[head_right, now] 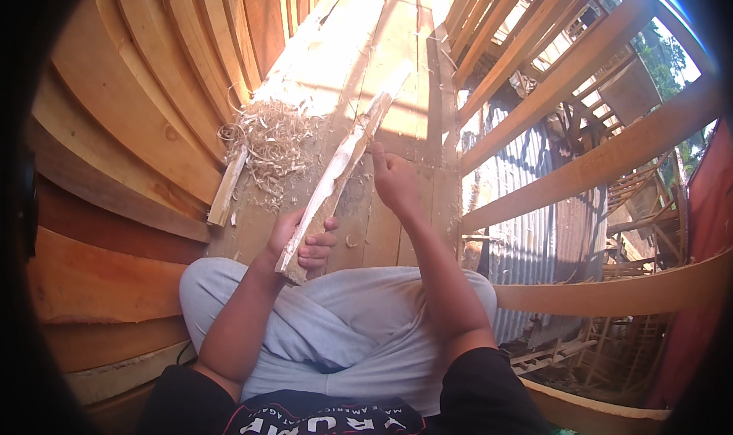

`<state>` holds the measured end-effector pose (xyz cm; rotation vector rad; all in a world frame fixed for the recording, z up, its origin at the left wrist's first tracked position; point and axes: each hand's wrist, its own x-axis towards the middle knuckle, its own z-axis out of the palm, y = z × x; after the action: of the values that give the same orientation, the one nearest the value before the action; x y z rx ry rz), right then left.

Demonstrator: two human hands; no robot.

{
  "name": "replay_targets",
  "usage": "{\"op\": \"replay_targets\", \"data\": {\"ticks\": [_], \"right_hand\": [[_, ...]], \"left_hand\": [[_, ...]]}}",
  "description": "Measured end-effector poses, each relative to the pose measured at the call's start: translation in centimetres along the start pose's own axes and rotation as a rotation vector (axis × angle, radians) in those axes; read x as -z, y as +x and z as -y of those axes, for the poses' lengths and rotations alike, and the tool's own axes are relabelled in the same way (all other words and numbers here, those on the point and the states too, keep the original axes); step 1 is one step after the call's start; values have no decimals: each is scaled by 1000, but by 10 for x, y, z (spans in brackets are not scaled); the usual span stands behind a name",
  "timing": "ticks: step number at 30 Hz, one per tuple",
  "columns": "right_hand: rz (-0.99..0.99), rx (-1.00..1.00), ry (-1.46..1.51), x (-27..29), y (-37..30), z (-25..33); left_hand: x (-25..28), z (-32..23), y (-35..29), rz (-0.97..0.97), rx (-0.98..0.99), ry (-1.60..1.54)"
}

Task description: The person sits on a wooden floor and uses a knife to shave thin strips from a rectangular wooden plank. Wood shavings accumulate on the floor as the person repeatedly scrapes the tool along the plank's surface.

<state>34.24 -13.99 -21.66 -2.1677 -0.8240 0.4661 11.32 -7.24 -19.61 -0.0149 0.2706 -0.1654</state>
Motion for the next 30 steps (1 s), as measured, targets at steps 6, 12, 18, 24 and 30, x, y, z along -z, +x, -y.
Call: {"op": "replay_targets", "data": {"ticks": [6,12,18,24,30], "right_hand": [[304,205,271,6,-11,0],[247,277,154,-5,-31,1],[82,444,-228,-4,-53,33],[240,150,59,-9,-40,23],[581,-292,530,3,-39,24]], "left_hand": [[5,-3,-1,25,5,46],[7,-6,0,-11,2,67],[4,-3,1,-49,-26,127],[7,-1,4,-67,-12,150],[28,-10,8,-15,61,206]]}}
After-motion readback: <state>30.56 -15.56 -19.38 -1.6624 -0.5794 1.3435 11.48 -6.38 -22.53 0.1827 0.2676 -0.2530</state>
